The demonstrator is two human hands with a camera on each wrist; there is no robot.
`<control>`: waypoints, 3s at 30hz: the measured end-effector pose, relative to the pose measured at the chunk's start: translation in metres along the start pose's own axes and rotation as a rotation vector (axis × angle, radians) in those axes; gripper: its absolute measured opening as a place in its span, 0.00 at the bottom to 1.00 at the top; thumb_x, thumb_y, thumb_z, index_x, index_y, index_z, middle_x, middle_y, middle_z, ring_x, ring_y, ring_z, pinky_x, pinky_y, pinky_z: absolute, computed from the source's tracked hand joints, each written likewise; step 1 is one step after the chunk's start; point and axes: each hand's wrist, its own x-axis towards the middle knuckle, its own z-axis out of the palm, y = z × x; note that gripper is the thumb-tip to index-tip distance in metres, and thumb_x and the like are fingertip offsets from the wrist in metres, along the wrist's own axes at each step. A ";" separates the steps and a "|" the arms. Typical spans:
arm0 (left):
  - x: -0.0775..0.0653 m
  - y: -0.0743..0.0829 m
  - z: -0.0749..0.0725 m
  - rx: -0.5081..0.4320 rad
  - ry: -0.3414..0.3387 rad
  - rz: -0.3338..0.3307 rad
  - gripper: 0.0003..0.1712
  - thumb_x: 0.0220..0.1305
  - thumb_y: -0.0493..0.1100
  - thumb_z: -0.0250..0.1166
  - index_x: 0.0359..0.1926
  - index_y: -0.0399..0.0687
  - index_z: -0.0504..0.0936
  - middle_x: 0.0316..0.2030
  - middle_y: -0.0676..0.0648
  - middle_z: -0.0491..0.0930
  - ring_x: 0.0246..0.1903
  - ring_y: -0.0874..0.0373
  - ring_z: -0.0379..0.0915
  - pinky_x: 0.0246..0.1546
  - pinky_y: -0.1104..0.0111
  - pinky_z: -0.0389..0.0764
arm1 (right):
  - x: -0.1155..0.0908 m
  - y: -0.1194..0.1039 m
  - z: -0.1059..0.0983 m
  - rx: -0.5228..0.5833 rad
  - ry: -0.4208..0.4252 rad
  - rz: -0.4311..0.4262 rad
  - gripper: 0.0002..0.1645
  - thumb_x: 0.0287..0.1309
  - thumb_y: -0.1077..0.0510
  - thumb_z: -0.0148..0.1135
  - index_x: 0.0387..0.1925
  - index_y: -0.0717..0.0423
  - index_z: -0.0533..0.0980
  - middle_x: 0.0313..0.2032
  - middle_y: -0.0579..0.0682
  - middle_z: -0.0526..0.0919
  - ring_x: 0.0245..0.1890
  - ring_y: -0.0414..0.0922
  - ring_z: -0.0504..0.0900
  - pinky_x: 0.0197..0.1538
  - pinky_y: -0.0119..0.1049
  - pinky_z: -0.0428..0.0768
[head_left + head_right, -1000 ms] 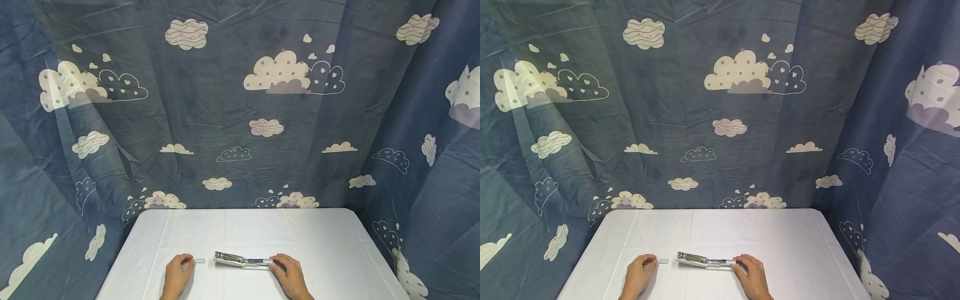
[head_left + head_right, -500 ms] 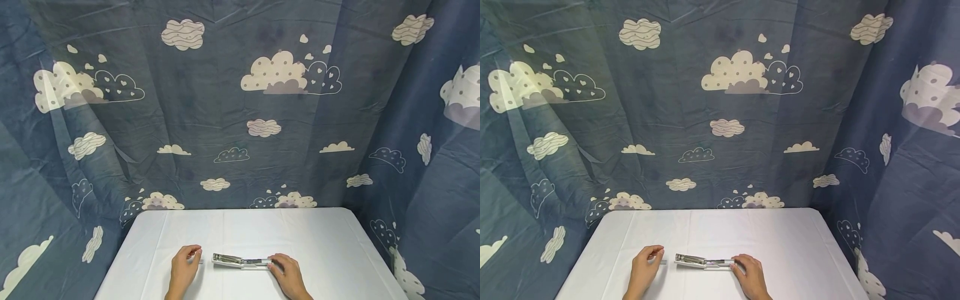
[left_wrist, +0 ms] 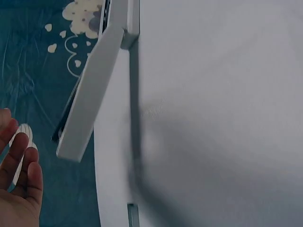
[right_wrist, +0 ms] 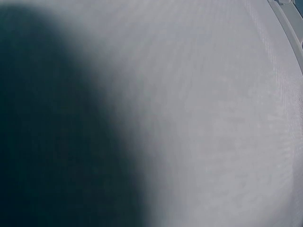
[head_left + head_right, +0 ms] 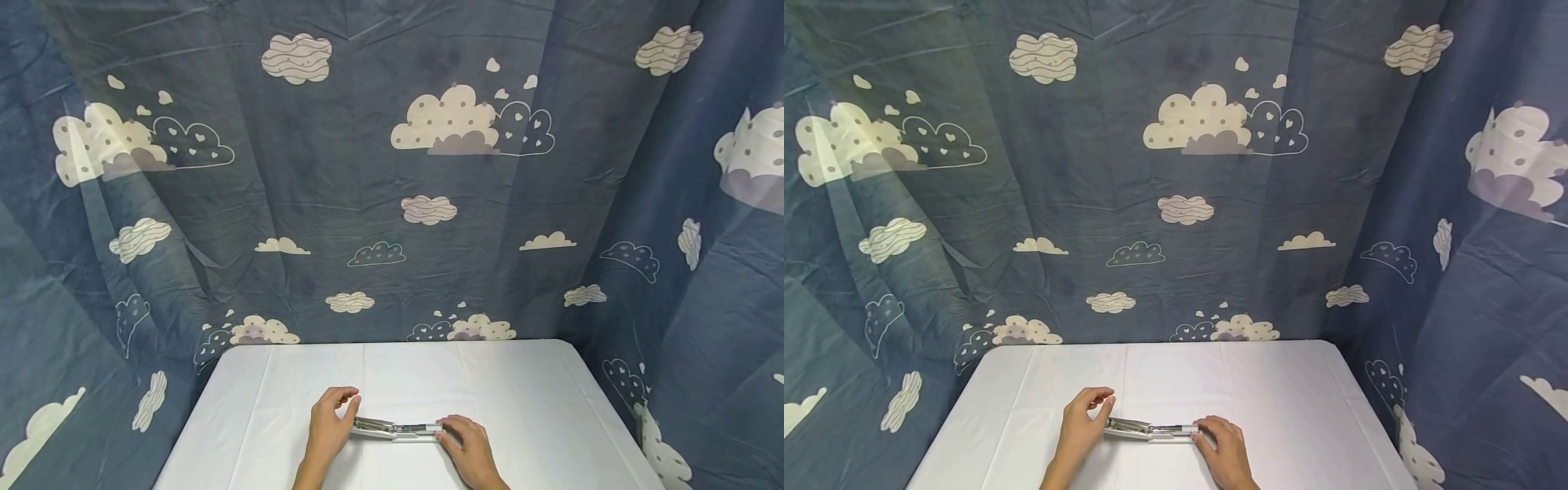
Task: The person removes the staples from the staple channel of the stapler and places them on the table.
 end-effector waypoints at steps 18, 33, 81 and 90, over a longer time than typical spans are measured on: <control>-0.007 0.026 0.054 -0.047 -0.153 0.058 0.06 0.65 0.44 0.72 0.43 0.55 0.88 0.40 0.59 0.85 0.41 0.59 0.80 0.45 0.66 0.83 | 0.001 -0.001 -0.001 0.004 -0.019 0.011 0.12 0.62 0.42 0.70 0.46 0.37 0.84 0.52 0.42 0.87 0.60 0.50 0.81 0.70 0.60 0.68; -0.019 0.028 0.088 -0.058 -0.215 0.121 0.07 0.61 0.43 0.74 0.41 0.53 0.89 0.38 0.57 0.85 0.40 0.55 0.82 0.44 0.65 0.81 | 0.000 0.003 0.001 -0.003 0.012 -0.038 0.12 0.62 0.43 0.70 0.46 0.38 0.85 0.51 0.42 0.88 0.58 0.50 0.83 0.67 0.60 0.72; -0.030 0.034 0.104 0.174 -0.264 0.273 0.05 0.52 0.46 0.81 0.29 0.59 0.91 0.33 0.61 0.83 0.36 0.66 0.74 0.39 0.70 0.79 | 0.002 0.002 -0.001 -0.005 0.019 -0.048 0.13 0.61 0.44 0.71 0.46 0.39 0.85 0.51 0.43 0.88 0.58 0.49 0.83 0.67 0.59 0.71; -0.030 0.034 0.104 0.185 -0.285 0.254 0.04 0.54 0.46 0.80 0.30 0.60 0.92 0.34 0.61 0.84 0.37 0.66 0.75 0.40 0.70 0.79 | 0.003 0.001 -0.001 0.004 0.024 -0.053 0.13 0.61 0.44 0.71 0.46 0.40 0.85 0.50 0.42 0.88 0.58 0.50 0.83 0.66 0.60 0.71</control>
